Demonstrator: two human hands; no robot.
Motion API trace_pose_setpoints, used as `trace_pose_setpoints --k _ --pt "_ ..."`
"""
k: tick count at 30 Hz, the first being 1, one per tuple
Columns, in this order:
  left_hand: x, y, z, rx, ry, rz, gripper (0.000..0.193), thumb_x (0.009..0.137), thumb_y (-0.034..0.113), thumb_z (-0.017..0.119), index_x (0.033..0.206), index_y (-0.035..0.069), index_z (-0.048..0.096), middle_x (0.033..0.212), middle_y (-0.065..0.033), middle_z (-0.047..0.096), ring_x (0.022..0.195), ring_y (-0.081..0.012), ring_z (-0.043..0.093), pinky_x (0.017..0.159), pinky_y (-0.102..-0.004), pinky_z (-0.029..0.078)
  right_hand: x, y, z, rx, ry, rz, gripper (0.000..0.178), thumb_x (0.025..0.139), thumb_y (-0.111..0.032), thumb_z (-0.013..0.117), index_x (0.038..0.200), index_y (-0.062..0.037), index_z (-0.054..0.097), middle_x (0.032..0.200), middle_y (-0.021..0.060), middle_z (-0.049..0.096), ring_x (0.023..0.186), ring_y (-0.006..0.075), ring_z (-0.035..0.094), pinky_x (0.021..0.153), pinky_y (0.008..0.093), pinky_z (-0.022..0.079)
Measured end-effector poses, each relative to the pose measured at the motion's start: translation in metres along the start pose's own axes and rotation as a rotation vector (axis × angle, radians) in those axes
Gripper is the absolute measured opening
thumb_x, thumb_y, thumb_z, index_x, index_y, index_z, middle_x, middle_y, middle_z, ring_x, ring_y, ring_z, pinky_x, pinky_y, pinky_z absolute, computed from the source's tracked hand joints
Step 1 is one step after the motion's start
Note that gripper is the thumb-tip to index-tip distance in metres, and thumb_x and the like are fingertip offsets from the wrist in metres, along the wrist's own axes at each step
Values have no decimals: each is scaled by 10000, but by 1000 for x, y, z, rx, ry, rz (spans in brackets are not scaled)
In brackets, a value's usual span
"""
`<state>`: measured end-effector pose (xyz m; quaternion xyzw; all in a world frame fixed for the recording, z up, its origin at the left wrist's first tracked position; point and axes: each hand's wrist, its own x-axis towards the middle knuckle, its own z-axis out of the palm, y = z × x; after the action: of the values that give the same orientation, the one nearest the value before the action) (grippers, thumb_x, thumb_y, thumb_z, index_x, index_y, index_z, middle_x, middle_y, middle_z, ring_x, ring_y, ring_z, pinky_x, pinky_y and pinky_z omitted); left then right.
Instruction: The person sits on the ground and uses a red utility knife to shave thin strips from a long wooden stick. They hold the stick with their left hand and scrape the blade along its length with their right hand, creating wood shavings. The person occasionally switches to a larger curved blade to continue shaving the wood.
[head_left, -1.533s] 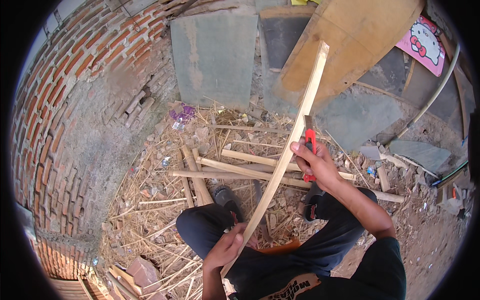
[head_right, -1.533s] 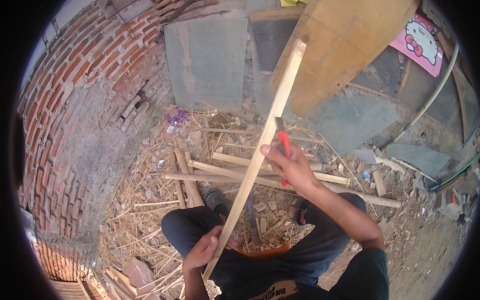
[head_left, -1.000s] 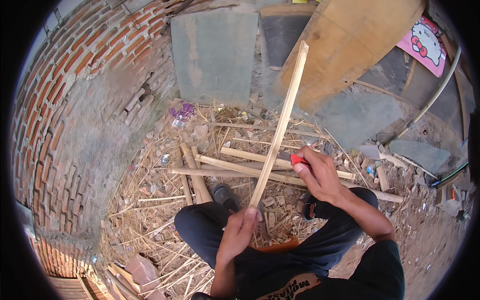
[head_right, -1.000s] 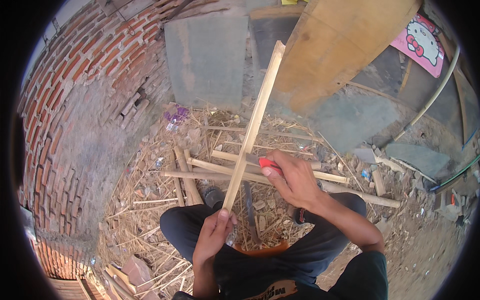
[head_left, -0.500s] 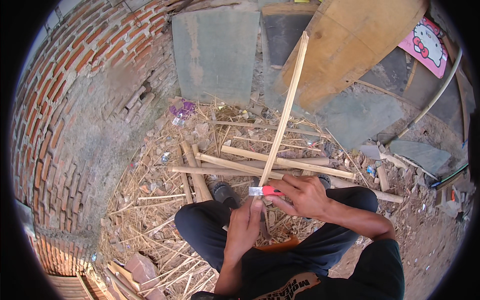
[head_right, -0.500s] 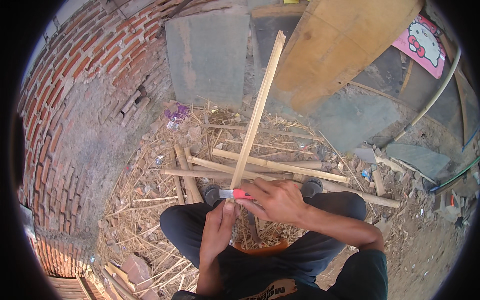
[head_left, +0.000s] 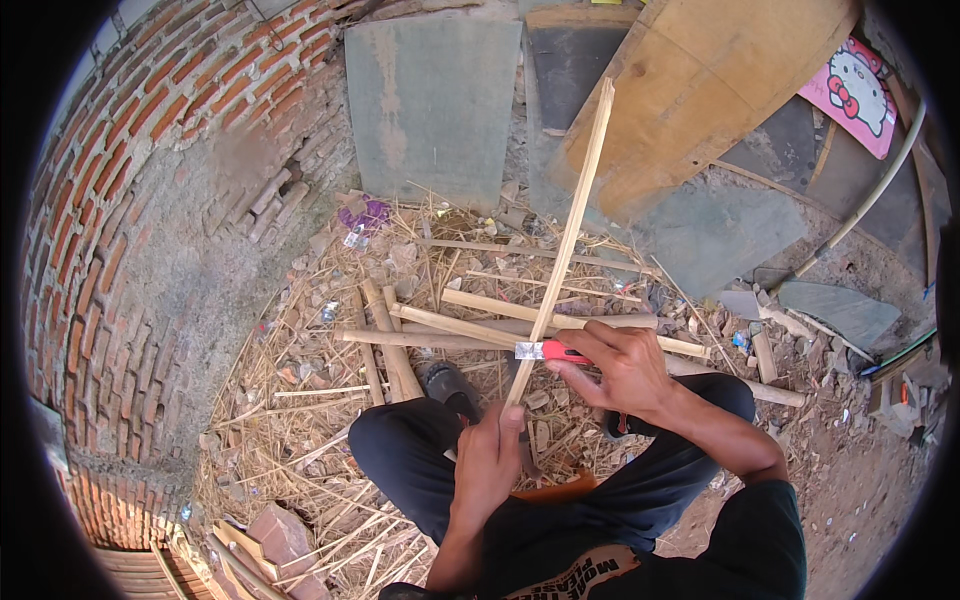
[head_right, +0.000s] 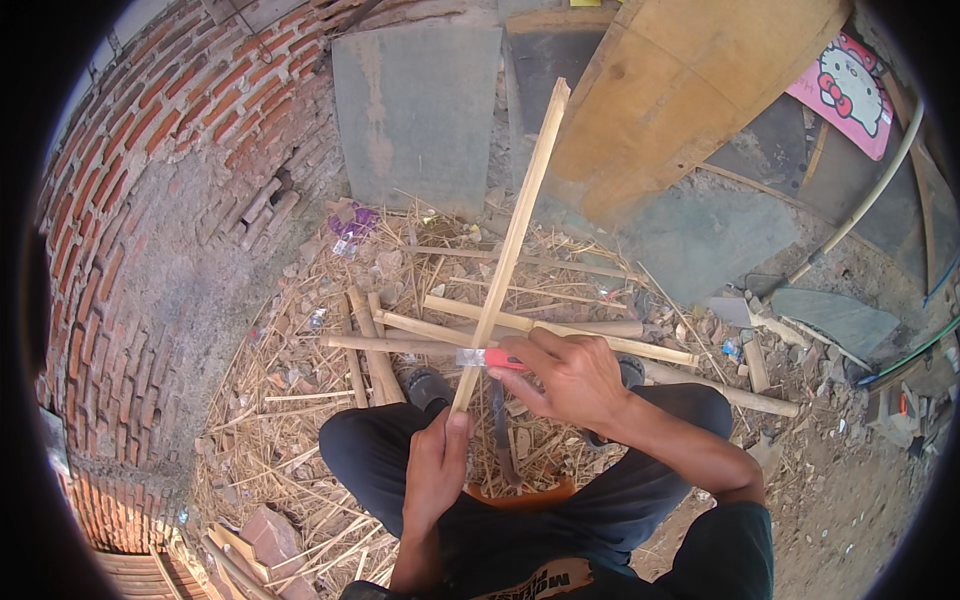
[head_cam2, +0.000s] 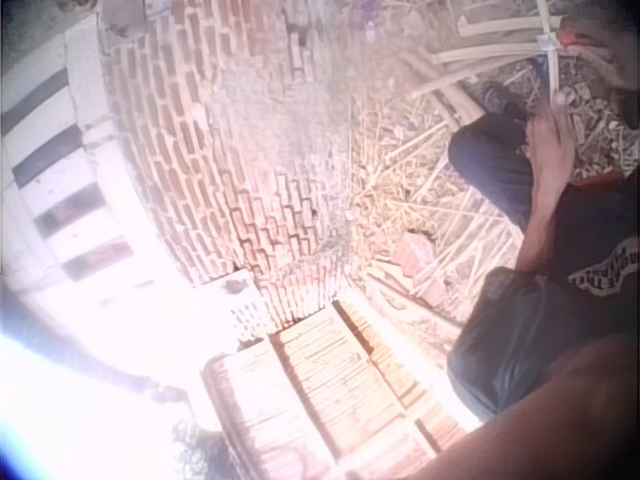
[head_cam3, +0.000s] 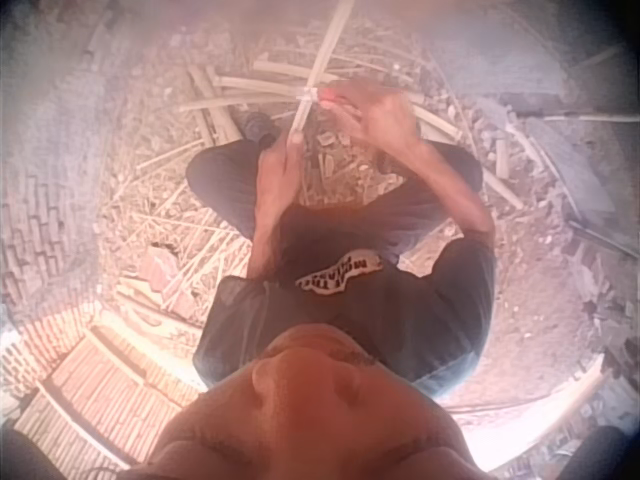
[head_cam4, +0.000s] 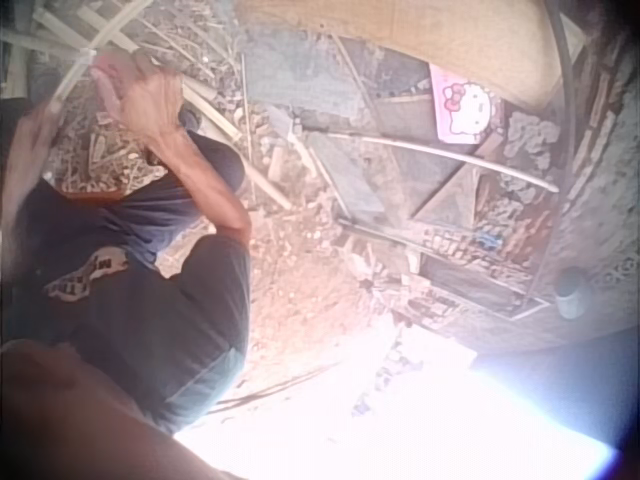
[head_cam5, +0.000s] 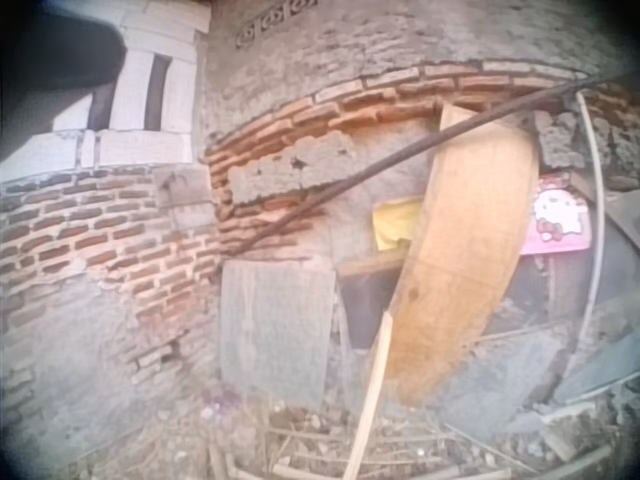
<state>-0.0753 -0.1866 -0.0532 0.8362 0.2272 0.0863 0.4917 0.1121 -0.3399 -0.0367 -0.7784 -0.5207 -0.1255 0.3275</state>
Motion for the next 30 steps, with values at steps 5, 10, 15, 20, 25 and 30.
trace_pose_setpoints --k 5,10,15,20,25,30 --pt "-23 -7 -2 15 -34 -53 391 1180 321 498 1070 -14 666 720 -230 659 703 -487 691 673 -529 518 17 24 -18 33 53 103 269 936 -258 843 1106 -52 805 950 114 790 722 297 761 628 390 599" --pt "-44 -14 -7 15 -45 -102 383 1175 309 504 1055 -15 668 719 -235 653 715 -490 692 672 -530 513 28 52 -24 36 32 125 274 961 -285 814 1111 -56 821 985 126 813 748 309 769 676 406 605" --pt "-66 -39 -9 49 -86 -140 440 1192 335 454 1007 -7 661 676 -151 588 634 -333 612 639 -454 480 45 88 -22 25 81 176 279 974 -295 794 1089 -42 821 929 160 791 746 328 754 676 413 588" --pt "-94 -46 -22 63 -126 -258 434 1182 353 488 1002 9 682 718 -234 644 737 -503 676 699 -523 522 68 131 -30 -135 66 250 334 996 -363 766 1097 -49 821 884 192 778 764 364 753 704 456 586" --pt "-131 -59 -39 2 -161 -302 517 1195 412 451 925 23 656 654 -108 568 622 -261 582 632 -408 472 76 206 -72 -320 158 566 414 1029 -432 698 1090 -44 828 871 219 773 829 394 770 755 484 585" --pt "-111 -88 -36 -2 -122 -366 534 1195 440 433 945 25 659 682 -147 614 625 -296 632 646 -436 492 59 159 -70 -255 -316 585 418 1016 -469 692 1100 -89 845 905 222 785 881 410 770 827 492 587"
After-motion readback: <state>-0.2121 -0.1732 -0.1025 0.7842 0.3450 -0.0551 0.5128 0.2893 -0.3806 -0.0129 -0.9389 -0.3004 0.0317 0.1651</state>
